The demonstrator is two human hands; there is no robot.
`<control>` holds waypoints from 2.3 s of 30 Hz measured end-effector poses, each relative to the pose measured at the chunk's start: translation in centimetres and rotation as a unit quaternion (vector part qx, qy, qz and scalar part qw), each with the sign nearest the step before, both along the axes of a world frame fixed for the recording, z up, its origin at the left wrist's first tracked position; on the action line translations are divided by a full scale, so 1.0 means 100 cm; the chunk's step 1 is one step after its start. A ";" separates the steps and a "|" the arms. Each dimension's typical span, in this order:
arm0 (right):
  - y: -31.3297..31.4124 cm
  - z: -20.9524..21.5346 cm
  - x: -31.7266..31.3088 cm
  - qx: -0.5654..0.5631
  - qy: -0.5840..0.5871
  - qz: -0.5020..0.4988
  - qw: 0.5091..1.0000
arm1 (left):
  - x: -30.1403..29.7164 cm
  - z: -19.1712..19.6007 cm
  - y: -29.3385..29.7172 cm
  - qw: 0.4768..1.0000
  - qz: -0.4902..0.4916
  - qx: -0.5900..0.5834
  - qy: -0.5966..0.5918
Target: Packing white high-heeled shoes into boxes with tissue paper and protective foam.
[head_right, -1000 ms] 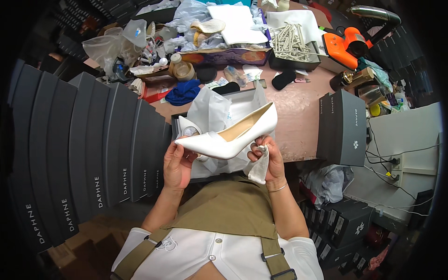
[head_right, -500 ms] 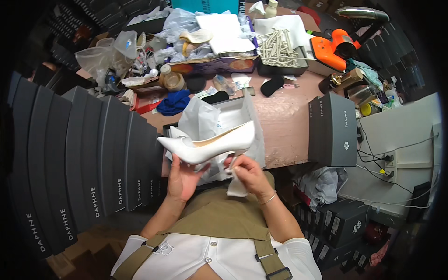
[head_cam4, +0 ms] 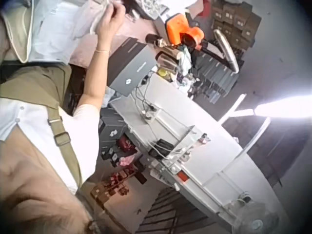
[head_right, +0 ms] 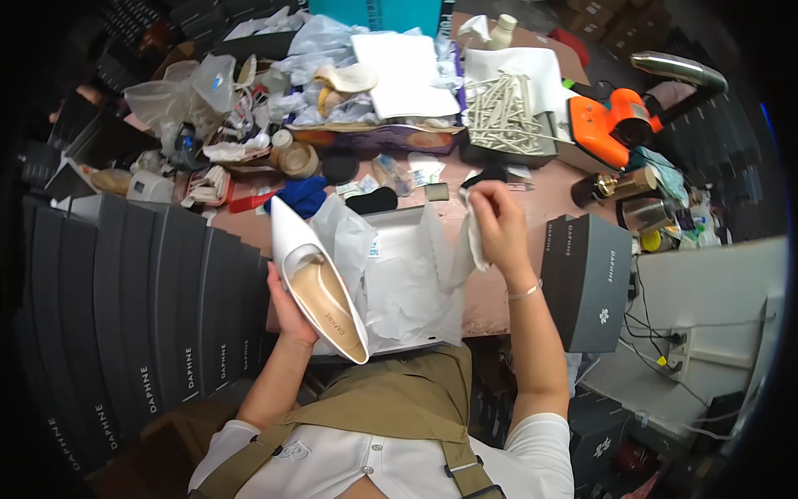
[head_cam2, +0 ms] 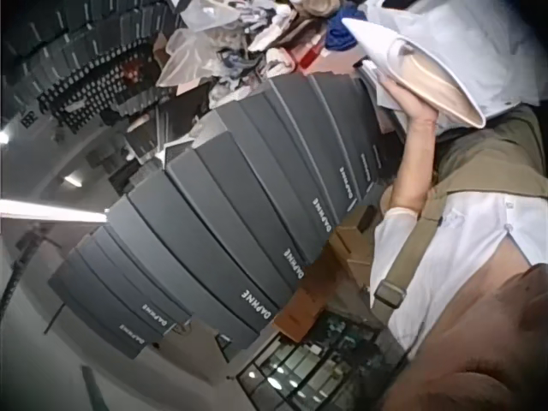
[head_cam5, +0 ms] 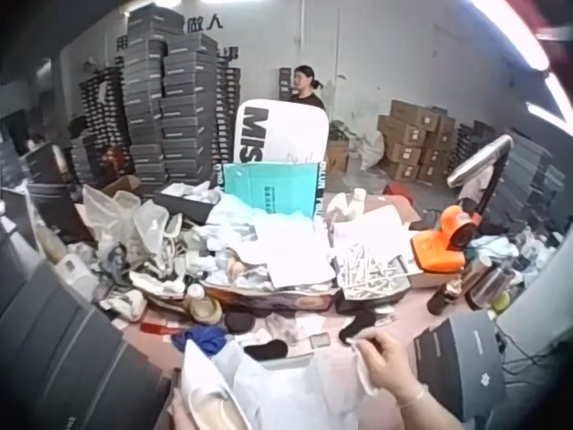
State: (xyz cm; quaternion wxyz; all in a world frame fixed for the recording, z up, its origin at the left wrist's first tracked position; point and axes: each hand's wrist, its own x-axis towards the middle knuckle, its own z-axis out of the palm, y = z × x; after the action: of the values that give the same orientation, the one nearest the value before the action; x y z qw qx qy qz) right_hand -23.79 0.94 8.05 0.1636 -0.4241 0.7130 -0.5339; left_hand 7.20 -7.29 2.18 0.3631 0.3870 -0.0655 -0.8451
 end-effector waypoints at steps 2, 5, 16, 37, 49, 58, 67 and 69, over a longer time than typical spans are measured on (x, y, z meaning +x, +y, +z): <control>-0.045 -0.044 -0.030 -0.010 -0.026 -0.009 1.000 | -0.014 -0.003 -0.001 1.000 0.007 -0.008 -0.014; -0.088 -0.117 -0.054 0.066 0.064 -0.010 0.996 | -0.026 -0.006 -0.004 1.000 0.000 -0.019 0.010; 0.044 0.006 0.152 0.025 -0.008 0.243 0.970 | -0.004 0.014 0.002 0.958 -0.085 -0.272 -0.011; 0.091 -0.048 0.226 0.008 -0.427 0.080 0.901 | 0.089 -0.063 0.080 0.938 -0.015 -0.285 -0.195; 0.103 -0.021 0.275 -0.053 -0.422 0.199 0.883 | 0.108 0.002 0.086 0.865 -0.030 -0.451 -0.216; 0.104 -0.030 0.265 -0.036 -0.405 0.151 0.901 | 0.101 0.001 0.082 0.853 -0.057 -0.458 -0.243; 0.096 -0.115 0.167 0.266 0.028 0.087 0.960 | 0.095 -0.015 0.092 0.925 -0.115 -0.329 -0.153; 0.064 -0.065 0.189 0.132 0.044 0.111 0.984 | 0.094 -0.012 0.096 0.921 -0.133 -0.327 -0.163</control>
State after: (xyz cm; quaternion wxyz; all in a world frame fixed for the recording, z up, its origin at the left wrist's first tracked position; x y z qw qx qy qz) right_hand -4.92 7.32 1.51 0.2445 -0.4989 0.7320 -0.3944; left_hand 16.64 2.33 1.01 0.3379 0.3673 -0.4470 -0.7423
